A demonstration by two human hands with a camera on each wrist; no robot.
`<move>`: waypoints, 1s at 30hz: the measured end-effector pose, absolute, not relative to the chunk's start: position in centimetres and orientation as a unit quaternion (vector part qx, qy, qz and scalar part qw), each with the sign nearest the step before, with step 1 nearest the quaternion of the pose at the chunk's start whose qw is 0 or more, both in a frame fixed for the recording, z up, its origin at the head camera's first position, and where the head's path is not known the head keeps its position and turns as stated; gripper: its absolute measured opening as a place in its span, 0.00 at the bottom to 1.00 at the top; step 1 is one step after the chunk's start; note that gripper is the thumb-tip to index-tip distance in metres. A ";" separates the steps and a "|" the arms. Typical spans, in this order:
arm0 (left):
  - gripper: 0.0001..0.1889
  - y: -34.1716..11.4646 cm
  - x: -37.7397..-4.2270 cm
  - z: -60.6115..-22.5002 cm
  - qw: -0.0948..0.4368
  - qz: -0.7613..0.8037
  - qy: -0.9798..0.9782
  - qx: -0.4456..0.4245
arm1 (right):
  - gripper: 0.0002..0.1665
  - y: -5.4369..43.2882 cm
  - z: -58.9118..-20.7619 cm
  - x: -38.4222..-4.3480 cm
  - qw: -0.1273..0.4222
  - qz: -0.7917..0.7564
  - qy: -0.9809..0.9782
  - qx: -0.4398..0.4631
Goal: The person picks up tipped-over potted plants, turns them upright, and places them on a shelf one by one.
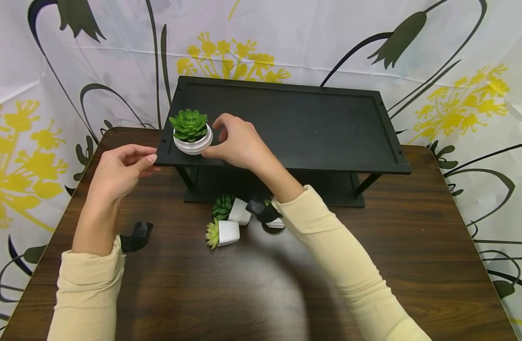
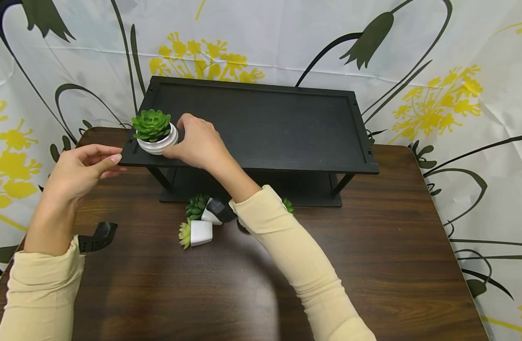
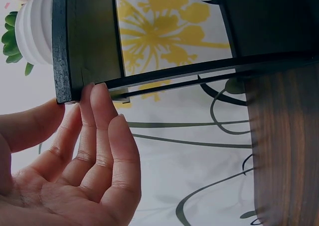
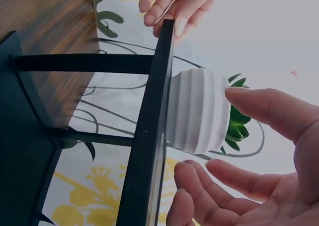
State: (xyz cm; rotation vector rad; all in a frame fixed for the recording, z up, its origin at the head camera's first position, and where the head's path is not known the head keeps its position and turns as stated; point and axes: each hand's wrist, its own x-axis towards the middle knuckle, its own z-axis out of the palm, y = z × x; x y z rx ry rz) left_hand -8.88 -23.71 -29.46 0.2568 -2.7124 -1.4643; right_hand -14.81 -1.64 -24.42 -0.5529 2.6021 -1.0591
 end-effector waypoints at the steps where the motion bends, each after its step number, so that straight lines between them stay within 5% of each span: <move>1: 0.14 -23.7 -8.9 -29.5 0.025 -0.475 -0.876 0.082 | 0.31 -1.5 -24.4 -14.7 0.140 -0.368 0.899 -0.190; 30: 0.15 -23.6 -9.0 -29.4 0.024 -0.475 -0.875 0.086 | 0.26 2.6 -25.9 -10.6 0.117 -0.406 0.884 -0.201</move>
